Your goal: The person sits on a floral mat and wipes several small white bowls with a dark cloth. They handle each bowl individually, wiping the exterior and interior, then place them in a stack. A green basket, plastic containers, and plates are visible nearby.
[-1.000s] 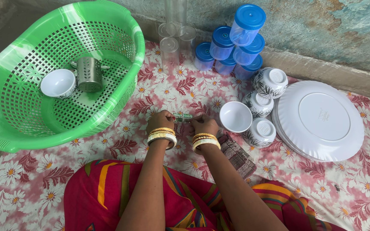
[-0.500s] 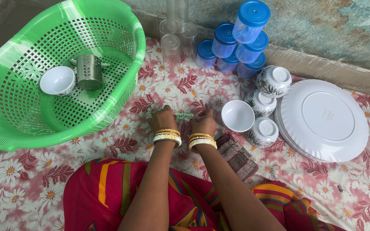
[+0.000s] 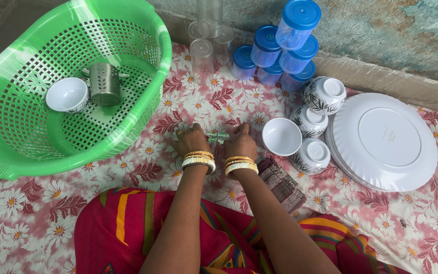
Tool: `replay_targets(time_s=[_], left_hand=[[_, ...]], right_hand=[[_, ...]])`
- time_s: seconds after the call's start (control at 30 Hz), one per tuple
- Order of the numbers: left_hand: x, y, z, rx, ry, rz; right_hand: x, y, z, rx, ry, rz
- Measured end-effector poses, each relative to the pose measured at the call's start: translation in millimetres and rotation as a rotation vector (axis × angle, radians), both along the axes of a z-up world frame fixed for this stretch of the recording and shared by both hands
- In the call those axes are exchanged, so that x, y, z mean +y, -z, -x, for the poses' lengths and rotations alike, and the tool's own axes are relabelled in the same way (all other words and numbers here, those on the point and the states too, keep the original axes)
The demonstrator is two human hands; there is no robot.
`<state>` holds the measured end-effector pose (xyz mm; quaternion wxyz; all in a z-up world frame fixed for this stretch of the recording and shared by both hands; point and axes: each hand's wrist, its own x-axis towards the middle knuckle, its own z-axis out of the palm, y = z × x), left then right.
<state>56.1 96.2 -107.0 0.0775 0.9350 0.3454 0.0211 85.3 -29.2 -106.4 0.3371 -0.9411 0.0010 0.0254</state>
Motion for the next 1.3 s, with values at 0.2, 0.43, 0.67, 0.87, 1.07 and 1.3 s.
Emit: replay_targets(time_s=[0.2,0.43,0.67,0.87,1.07,1.3], left_hand=[[2,-21,10,0.023,-0.118,0.132],[5,-16,15,-0.001,-0.141,0.225],[-27,2,24,-0.313,0.2,-0.114],[-14,-6,27,-0.2,0.018,0.026],[-8,-5,20,-0.166,-0.035,0.087],[-3,2,15,-0.159,-0.07,0.103]], right_hand=[[-13,-2,-2,0.049,0.009,-0.005],[-28,18,2,-0.081,-0.034,-0.209],[-23,16,41,-0.288,-0.307,-0.064],[-19,2,42,-0.233,-0.342,0.072],[-18,3,46,-0.291,-0.423,0.122],[-19,9,46,-0.288,-0.475,0.194]])
